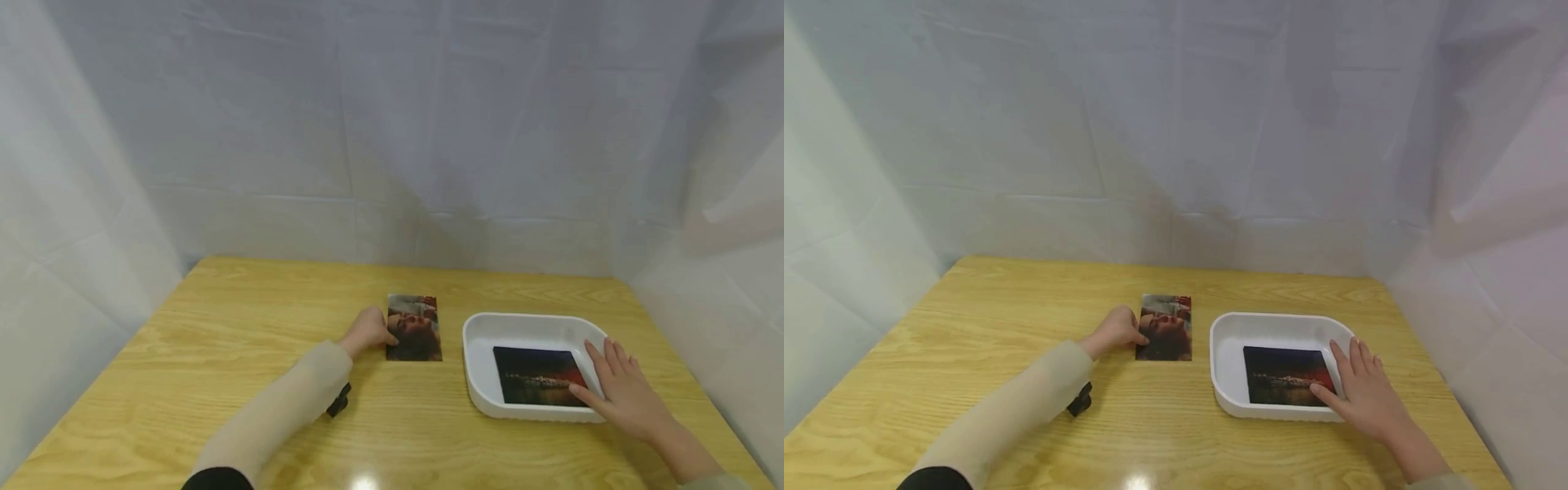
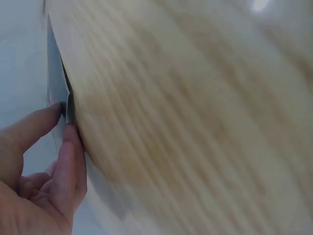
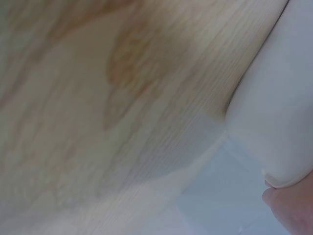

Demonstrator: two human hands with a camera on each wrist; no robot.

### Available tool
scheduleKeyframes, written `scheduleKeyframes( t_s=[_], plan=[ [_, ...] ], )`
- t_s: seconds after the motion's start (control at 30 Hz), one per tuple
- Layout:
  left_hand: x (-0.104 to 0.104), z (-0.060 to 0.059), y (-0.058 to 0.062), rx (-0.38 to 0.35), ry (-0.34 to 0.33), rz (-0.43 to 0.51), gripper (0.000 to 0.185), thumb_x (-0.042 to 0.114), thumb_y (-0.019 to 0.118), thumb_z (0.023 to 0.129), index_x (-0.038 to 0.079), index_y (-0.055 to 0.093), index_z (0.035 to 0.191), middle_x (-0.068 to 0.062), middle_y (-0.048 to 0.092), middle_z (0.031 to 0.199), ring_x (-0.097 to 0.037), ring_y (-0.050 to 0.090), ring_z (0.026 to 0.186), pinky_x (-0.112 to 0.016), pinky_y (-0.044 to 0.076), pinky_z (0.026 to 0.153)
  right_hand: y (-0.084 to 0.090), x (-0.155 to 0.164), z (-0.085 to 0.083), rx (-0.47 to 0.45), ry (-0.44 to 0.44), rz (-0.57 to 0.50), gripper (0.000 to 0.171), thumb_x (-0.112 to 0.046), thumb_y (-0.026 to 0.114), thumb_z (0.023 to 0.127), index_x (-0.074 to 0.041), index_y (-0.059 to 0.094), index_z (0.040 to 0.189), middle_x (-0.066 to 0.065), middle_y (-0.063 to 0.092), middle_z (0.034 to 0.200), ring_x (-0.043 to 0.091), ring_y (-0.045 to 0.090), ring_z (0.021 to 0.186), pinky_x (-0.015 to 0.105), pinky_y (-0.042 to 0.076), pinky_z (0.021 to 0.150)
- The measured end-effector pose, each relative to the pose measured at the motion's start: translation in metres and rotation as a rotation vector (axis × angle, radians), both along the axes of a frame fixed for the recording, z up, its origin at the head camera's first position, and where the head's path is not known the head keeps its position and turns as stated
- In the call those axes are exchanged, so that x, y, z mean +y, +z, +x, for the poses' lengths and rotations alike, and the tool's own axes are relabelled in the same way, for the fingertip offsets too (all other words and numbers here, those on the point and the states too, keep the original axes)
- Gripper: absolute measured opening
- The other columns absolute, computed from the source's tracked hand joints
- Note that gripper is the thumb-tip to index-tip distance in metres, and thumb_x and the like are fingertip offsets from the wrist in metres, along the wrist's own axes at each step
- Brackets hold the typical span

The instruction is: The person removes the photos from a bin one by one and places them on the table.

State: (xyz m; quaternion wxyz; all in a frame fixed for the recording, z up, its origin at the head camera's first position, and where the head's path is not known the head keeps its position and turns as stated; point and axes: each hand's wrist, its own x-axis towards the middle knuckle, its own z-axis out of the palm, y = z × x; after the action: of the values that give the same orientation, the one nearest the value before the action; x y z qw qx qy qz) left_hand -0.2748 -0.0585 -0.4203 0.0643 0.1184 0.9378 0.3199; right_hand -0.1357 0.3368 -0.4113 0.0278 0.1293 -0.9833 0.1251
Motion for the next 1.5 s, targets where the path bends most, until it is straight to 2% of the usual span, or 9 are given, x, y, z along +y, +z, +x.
scheduleKeyframes(
  t_s=[0.43, 0.53, 0.63, 0.8, 0.97, 1.03, 1.13, 1.33, 1.5],
  plan=[
    [0.004, -0.012, -0.004, 0.017, -0.066, -0.121, 0.032, 0.009, 0.078, 0.062, 0.006, 0.049, 0.047, 0.001, 0.041, 0.043, -0.013, 0.035, 0.042, -0.027, 0.037, 0.044, 0.001, 0.0, 0.0, -0.008, -0.01, 0.017, 0.08, -0.045, 0.046, 0.088, 0.007, 0.012, 0.137, 0.04, 0.004, 0.135, 0.047, -0.005, 0.125, 0.061, -0.001, 0.095],
    [0.004, -0.012, -0.004, 0.001, -0.061, -0.13, 0.032, 0.011, 0.078, 0.063, 0.006, 0.05, 0.047, 0.001, 0.043, 0.044, -0.013, 0.036, 0.043, -0.028, 0.038, 0.045, 0.002, 0.0, 0.0, 0.0, -0.008, 0.017, 0.079, -0.045, 0.046, 0.088, 0.007, 0.012, 0.137, 0.04, 0.005, 0.134, 0.047, -0.004, 0.125, 0.061, -0.001, 0.095],
    [0.006, -0.01, 0.001, -0.03, -0.031, -0.117, 0.037, 0.011, 0.076, 0.067, 0.007, 0.046, 0.046, 0.002, 0.037, 0.044, -0.012, 0.033, 0.043, -0.026, 0.036, 0.045, 0.002, -0.001, 0.001, 0.014, -0.005, 0.018, 0.079, -0.044, 0.047, 0.088, 0.007, 0.012, 0.138, 0.04, 0.005, 0.134, 0.047, -0.004, 0.125, 0.06, -0.002, 0.096],
    [0.012, -0.004, 0.013, -0.028, -0.031, 0.015, 0.044, 0.016, 0.073, 0.073, 0.011, 0.036, 0.048, 0.004, 0.025, 0.045, -0.01, 0.022, 0.041, -0.024, 0.026, 0.042, 0.003, -0.001, 0.002, 0.029, -0.003, 0.023, 0.079, -0.045, 0.047, 0.088, 0.007, 0.014, 0.137, 0.04, 0.008, 0.134, 0.048, -0.002, 0.125, 0.06, -0.001, 0.096],
    [0.026, -0.005, 0.025, 0.053, -0.047, 0.095, 0.024, 0.02, 0.072, 0.073, 0.005, 0.054, 0.069, 0.0, 0.045, 0.059, -0.011, 0.038, 0.049, -0.024, 0.033, 0.045, 0.002, 0.0, 0.002, 0.023, -0.004, 0.023, 0.079, -0.044, 0.047, 0.088, 0.007, 0.013, 0.137, 0.04, 0.007, 0.134, 0.048, -0.002, 0.125, 0.06, 0.0, 0.096],
    [0.034, -0.005, 0.029, 0.074, -0.051, 0.122, 0.026, 0.02, 0.072, 0.073, 0.0, 0.059, 0.083, -0.003, 0.053, 0.068, -0.013, 0.046, 0.056, -0.025, 0.038, 0.05, 0.001, 0.002, 0.002, 0.02, -0.002, 0.02, 0.079, -0.044, 0.047, 0.088, 0.006, 0.013, 0.138, 0.04, 0.006, 0.134, 0.047, -0.003, 0.125, 0.06, -0.001, 0.096],
    [0.047, -0.005, 0.032, 0.078, -0.059, 0.194, 0.033, 0.02, 0.072, 0.074, -0.004, 0.061, 0.095, -0.006, 0.059, 0.077, -0.015, 0.054, 0.065, -0.025, 0.044, 0.056, 0.0, 0.003, 0.002, 0.017, -0.004, 0.021, 0.079, -0.044, 0.047, 0.088, 0.005, 0.011, 0.138, 0.039, 0.006, 0.135, 0.046, -0.005, 0.126, 0.059, -0.002, 0.096],
    [0.076, -0.001, 0.038, 0.074, -0.078, 0.306, 0.035, 0.022, 0.073, 0.073, 0.0, 0.061, 0.098, -0.006, 0.062, 0.085, -0.016, 0.058, 0.077, -0.024, 0.047, 0.063, -0.001, 0.005, 0.003, 0.02, -0.007, 0.015, 0.078, -0.043, 0.047, 0.088, 0.004, 0.011, 0.139, 0.039, 0.005, 0.135, 0.045, -0.005, 0.126, 0.059, -0.002, 0.096],
    [0.102, 0.003, 0.037, 0.059, -0.145, 0.384, 0.035, 0.021, 0.073, 0.073, 0.001, 0.061, 0.099, -0.006, 0.061, 0.09, -0.015, 0.057, 0.08, -0.022, 0.046, 0.067, -0.002, 0.005, 0.005, 0.03, -0.007, 0.021, 0.078, -0.043, 0.047, 0.088, 0.004, 0.012, 0.138, 0.039, 0.006, 0.135, 0.044, -0.006, 0.126, 0.058, -0.004, 0.097]
  ],
)
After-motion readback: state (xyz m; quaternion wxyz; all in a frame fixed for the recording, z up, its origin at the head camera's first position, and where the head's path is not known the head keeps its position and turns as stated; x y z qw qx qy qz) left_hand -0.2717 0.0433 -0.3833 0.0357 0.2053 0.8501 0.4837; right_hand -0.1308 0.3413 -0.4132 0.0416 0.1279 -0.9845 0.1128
